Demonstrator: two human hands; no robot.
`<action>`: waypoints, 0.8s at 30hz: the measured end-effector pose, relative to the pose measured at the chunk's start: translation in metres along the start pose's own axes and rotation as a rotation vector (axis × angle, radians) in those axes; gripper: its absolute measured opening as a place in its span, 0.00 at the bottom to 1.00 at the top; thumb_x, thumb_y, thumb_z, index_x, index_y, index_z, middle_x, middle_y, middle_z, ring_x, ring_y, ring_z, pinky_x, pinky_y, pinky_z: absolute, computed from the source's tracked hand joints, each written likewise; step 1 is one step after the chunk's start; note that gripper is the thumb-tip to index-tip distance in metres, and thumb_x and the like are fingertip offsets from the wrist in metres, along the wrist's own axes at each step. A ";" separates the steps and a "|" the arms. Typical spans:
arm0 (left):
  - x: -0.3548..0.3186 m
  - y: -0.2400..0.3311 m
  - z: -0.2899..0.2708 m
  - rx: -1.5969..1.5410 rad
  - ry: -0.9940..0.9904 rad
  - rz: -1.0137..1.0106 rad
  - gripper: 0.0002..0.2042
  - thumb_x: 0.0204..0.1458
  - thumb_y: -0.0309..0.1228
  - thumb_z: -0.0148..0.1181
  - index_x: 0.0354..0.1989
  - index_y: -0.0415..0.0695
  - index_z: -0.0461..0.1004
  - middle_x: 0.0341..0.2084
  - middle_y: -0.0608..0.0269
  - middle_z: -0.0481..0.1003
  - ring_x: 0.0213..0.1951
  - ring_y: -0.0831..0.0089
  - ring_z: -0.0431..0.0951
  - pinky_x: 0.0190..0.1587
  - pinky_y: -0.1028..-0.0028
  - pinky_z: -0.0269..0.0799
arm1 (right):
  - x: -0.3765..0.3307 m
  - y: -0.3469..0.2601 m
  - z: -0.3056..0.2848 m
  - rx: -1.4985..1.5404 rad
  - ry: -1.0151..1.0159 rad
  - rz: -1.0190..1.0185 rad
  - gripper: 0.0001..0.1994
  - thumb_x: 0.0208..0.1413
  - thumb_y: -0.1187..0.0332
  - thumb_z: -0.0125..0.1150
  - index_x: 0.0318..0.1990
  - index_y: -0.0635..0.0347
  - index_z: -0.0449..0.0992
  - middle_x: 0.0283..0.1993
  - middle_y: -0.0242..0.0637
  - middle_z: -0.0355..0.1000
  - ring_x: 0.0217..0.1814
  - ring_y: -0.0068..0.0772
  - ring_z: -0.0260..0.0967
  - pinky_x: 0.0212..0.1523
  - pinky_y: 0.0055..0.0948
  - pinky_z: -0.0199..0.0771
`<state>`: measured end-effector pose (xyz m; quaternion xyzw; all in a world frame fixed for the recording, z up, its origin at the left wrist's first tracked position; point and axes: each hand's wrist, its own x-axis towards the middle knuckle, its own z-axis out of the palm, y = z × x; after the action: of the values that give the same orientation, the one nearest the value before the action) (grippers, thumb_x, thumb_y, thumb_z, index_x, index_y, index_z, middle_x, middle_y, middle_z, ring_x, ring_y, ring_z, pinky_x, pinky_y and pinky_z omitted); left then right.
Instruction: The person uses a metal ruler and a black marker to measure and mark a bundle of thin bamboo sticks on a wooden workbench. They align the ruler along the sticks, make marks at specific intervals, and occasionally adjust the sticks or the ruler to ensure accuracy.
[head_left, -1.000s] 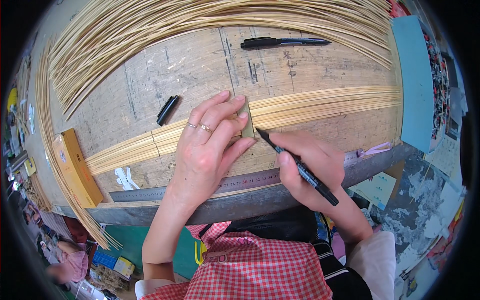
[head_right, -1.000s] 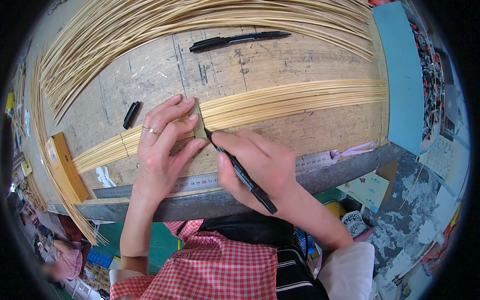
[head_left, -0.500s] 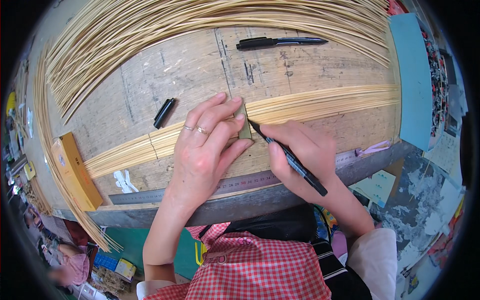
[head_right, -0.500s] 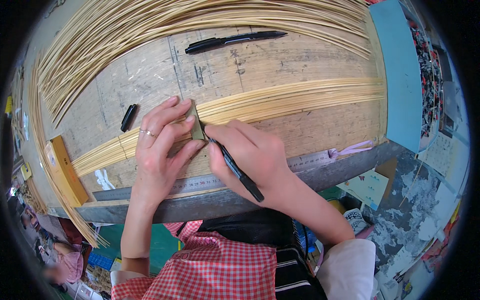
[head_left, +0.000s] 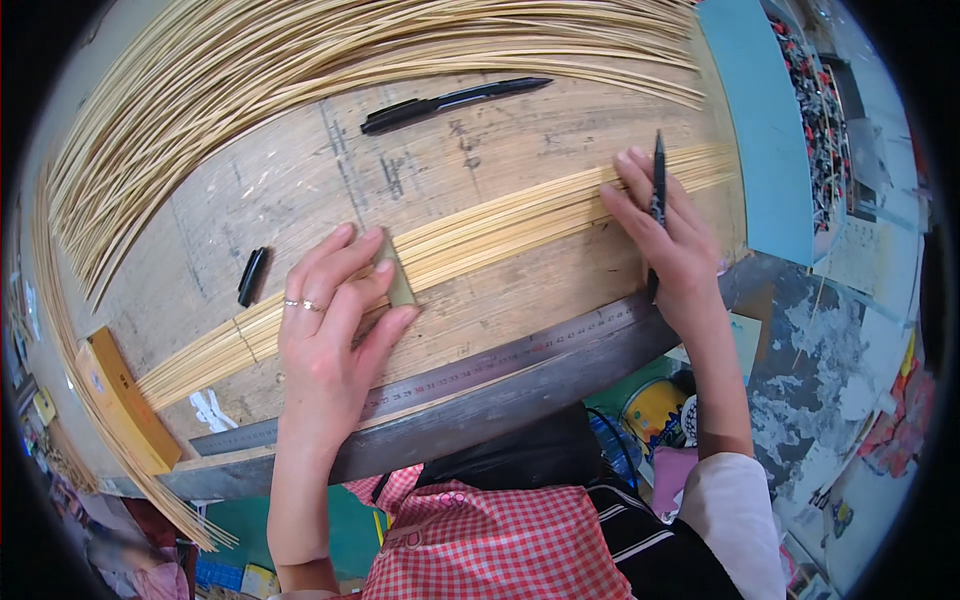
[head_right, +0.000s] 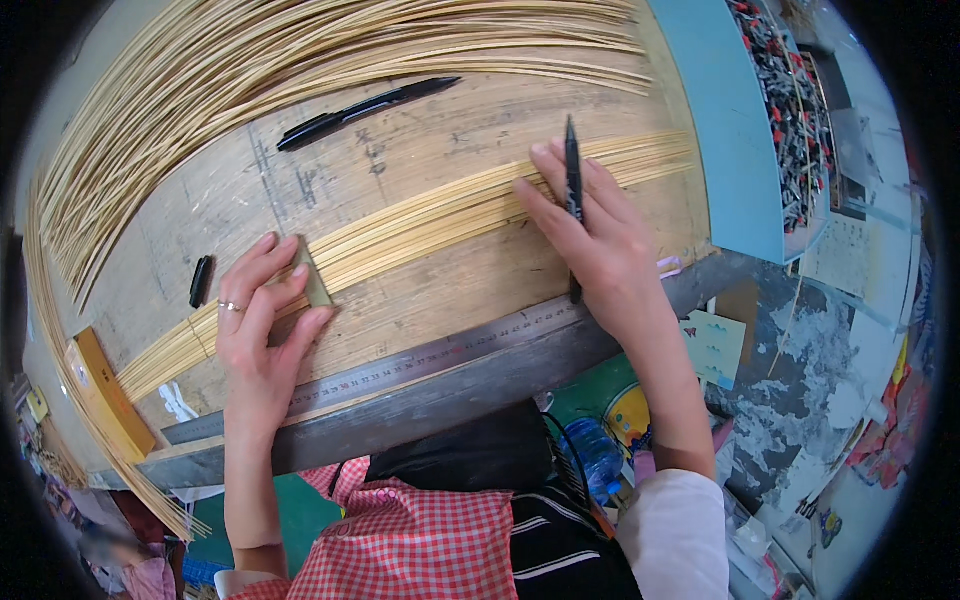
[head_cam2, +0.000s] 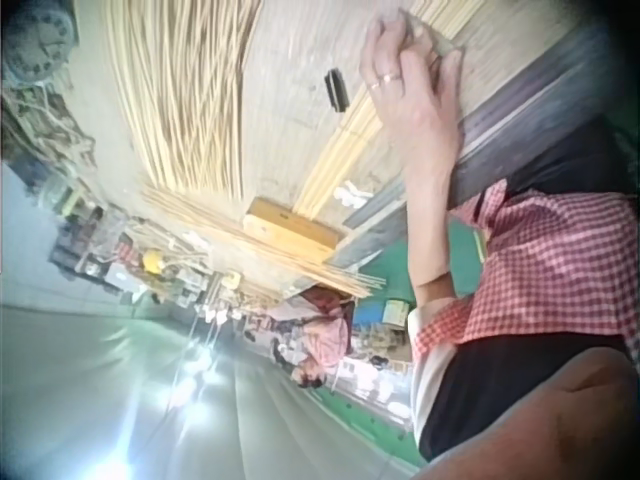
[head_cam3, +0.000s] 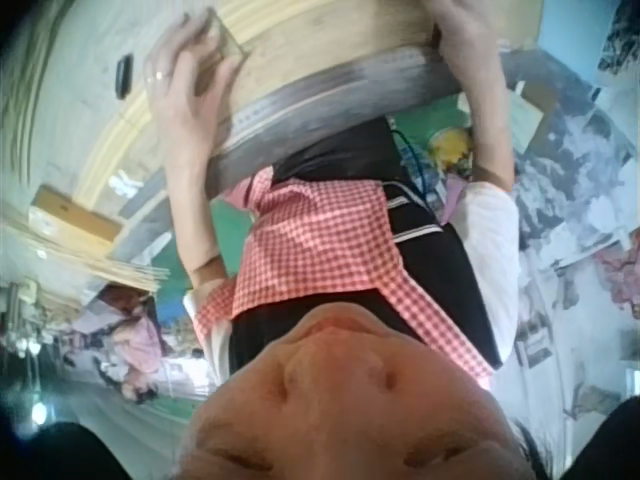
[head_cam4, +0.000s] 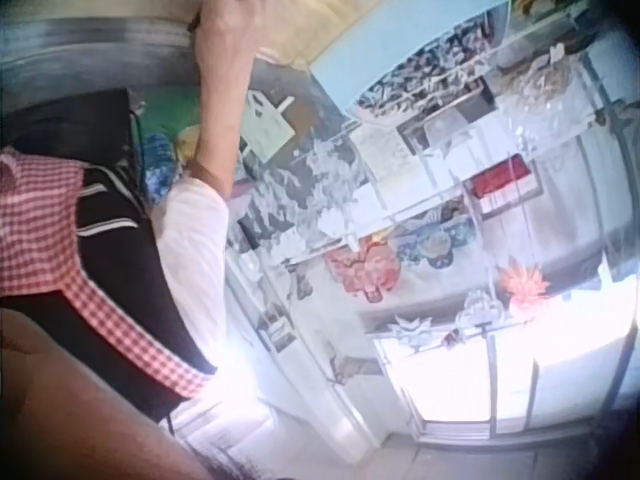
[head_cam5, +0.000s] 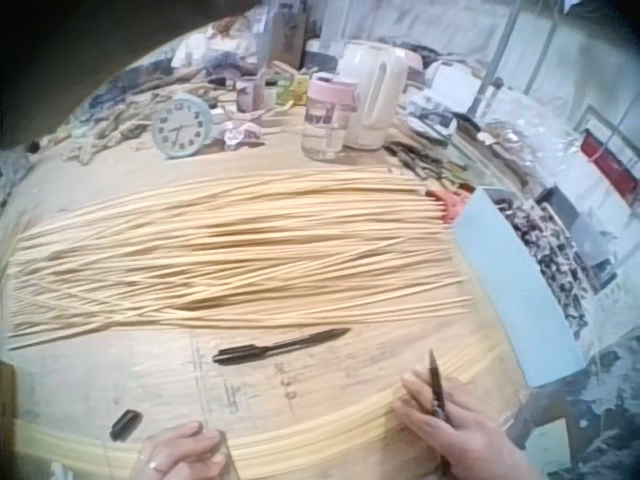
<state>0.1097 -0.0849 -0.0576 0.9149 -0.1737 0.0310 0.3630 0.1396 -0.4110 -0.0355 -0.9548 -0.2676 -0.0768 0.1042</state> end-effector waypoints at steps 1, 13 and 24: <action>0.000 0.000 0.001 -0.006 -0.008 -0.013 0.20 0.39 0.23 0.76 0.44 0.40 0.78 0.56 0.56 0.76 0.63 0.52 0.72 0.64 0.58 0.70 | -0.001 0.002 0.000 -0.007 -0.012 -0.004 0.19 0.54 0.74 0.59 0.55 0.60 0.80 0.61 0.48 0.75 0.66 0.48 0.71 0.65 0.45 0.72; -0.002 0.002 -0.002 0.007 -0.036 -0.044 0.19 0.41 0.21 0.75 0.44 0.38 0.77 0.57 0.53 0.76 0.64 0.49 0.71 0.65 0.55 0.68 | -0.001 0.006 0.003 -0.079 -0.031 -0.134 0.17 0.51 0.76 0.62 0.50 0.69 0.79 0.61 0.52 0.73 0.65 0.51 0.72 0.58 0.39 0.80; 0.032 0.034 0.020 0.141 -0.062 0.085 0.18 0.44 0.27 0.74 0.44 0.39 0.77 0.55 0.54 0.76 0.62 0.50 0.72 0.66 0.49 0.64 | -0.004 0.010 0.002 -0.145 -0.078 -0.210 0.19 0.52 0.77 0.60 0.54 0.72 0.77 0.60 0.57 0.73 0.69 0.56 0.67 0.59 0.40 0.79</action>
<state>0.1268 -0.1308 -0.0446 0.9305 -0.2208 0.0303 0.2907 0.1412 -0.4206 -0.0399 -0.9287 -0.3639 -0.0694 0.0159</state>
